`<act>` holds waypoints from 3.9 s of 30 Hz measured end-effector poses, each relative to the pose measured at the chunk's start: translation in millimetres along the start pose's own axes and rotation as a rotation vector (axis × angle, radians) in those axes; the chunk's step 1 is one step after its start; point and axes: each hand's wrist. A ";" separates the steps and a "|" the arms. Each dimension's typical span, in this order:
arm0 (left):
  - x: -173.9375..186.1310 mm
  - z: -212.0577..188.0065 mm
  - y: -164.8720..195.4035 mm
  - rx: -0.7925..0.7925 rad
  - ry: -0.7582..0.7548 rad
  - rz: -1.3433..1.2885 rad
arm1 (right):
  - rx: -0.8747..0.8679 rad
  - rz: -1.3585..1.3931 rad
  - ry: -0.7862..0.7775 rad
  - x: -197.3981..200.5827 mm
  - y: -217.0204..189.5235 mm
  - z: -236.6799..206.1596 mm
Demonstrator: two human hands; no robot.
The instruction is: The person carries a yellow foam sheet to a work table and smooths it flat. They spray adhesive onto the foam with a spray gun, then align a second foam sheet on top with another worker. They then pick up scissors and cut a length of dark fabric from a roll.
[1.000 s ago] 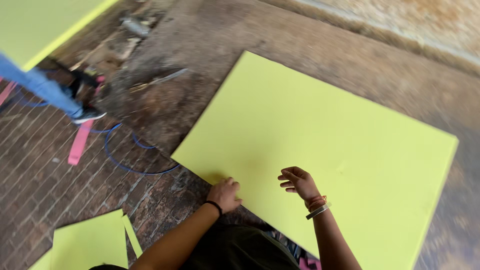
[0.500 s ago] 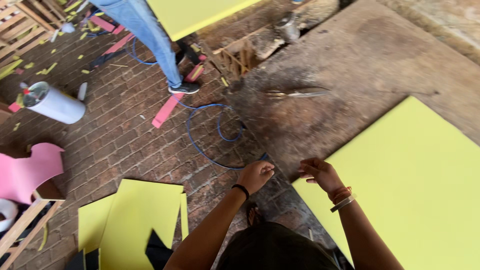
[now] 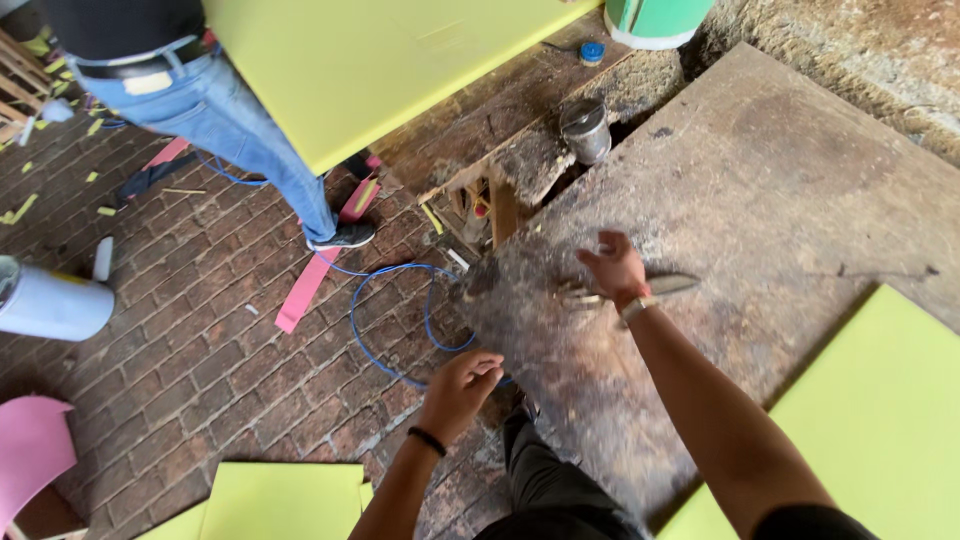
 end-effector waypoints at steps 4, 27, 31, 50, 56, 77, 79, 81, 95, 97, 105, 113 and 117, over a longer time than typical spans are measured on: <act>40.5 64.6 0.5 0.140 0.011 -0.017 | 0.140 -0.137 0.194 -13.6 -51.5 121.7; 84.7 185.0 40.1 -0.061 0.053 0.260 | 0.642 0.473 0.204 0.2 -159.8 119.4; 54.0 141.9 52.8 0.117 -0.262 0.140 | 0.474 0.588 0.179 -7.7 -134.7 -28.3; -350.0 -178.5 114.5 -0.797 -1.550 0.459 | -0.077 0.650 1.483 149.1 136.5 -635.0; -607.9 -170.5 106.3 -0.944 -1.309 0.534 | -0.023 0.792 1.445 272.0 268.7 -739.6; -965.9 -137.9 130.1 -1.490 -1.429 0.923 | -0.193 1.035 1.384 400.5 427.6 -719.1; -965.9 -133.4 119.4 -1.386 -1.393 0.818 | -0.197 1.029 1.399 403.4 428.4 -713.8; -962.8 -131.6 107.5 -1.218 -1.340 0.730 | -0.226 1.042 1.427 405.6 427.3 -710.6; -955.8 -125.1 89.4 -1.135 -1.362 0.465 | -0.322 0.902 1.462 404.2 409.4 -704.1; -955.9 -125.5 88.9 -1.139 -1.354 0.469 | -0.318 0.869 1.474 402.9 408.5 -703.9; -954.4 -124.9 89.6 -1.164 -1.348 0.456 | -0.255 0.917 1.491 398.0 405.3 -705.5; -954.2 -123.1 88.6 -1.136 -1.375 0.443 | -0.284 0.872 1.514 395.7 404.1 -707.9; -948.3 -122.9 93.0 -1.159 -1.396 0.403 | -0.225 0.883 1.518 391.1 405.3 -710.8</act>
Point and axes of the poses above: each hand's wrist, its own z-axis towards the middle knuckle, its own x-axis out of the back of the hand, y = z × x, and after that the axes turned 6 degrees about -y, right-handed
